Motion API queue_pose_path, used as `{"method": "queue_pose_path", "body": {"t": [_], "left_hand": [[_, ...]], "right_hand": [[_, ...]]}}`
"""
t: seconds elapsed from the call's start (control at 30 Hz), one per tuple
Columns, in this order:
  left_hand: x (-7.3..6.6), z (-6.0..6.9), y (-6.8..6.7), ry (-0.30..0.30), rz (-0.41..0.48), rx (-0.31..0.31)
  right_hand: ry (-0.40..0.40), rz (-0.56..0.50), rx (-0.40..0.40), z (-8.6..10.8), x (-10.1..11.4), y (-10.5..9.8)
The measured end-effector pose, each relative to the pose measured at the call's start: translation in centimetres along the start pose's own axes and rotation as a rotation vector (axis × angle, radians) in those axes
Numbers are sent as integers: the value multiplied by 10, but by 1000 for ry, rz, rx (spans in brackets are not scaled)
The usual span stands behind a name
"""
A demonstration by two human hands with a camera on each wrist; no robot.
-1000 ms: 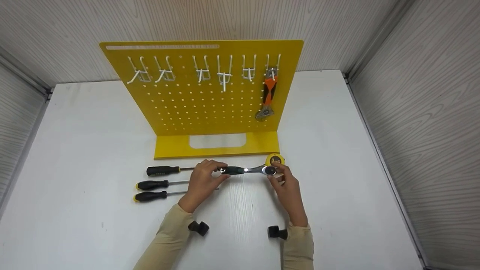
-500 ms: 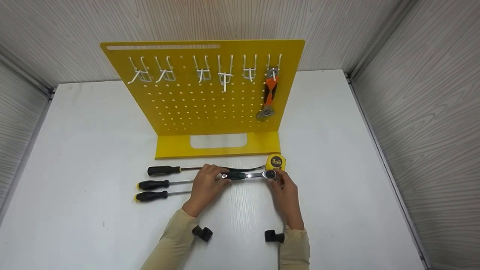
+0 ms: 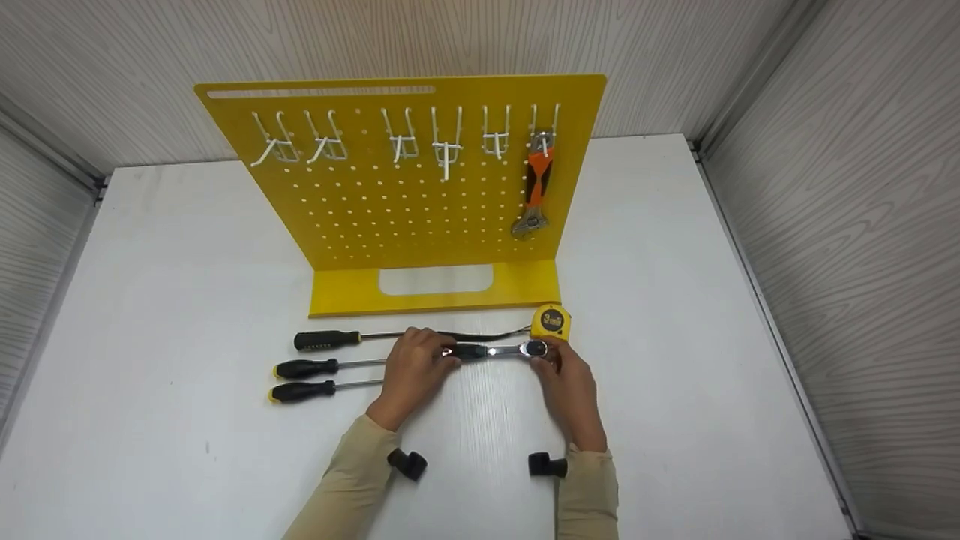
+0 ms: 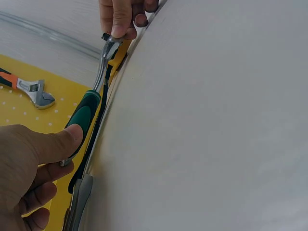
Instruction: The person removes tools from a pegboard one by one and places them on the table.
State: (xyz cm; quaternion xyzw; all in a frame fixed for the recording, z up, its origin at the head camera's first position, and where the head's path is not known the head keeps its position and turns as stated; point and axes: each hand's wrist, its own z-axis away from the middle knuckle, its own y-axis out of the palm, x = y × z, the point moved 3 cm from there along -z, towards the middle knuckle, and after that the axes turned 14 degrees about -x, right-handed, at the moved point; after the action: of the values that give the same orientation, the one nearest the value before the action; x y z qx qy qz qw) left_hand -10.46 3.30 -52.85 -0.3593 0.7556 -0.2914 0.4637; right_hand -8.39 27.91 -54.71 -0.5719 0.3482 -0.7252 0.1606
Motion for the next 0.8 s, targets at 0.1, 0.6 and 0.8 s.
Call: {"method": "queue_pose_path", "body": {"t": [0.1, 0.6, 0.8], "left_hand": [[0, -1, 1, -3, 4, 11], [-1, 0, 4, -32, -5, 21], [0, 1, 4, -67, 8, 19]], "right_hand": [[-2, 16, 15, 0, 0, -1], [10, 65, 55, 0, -3, 0], [22, 52, 49, -1, -3, 2]]}}
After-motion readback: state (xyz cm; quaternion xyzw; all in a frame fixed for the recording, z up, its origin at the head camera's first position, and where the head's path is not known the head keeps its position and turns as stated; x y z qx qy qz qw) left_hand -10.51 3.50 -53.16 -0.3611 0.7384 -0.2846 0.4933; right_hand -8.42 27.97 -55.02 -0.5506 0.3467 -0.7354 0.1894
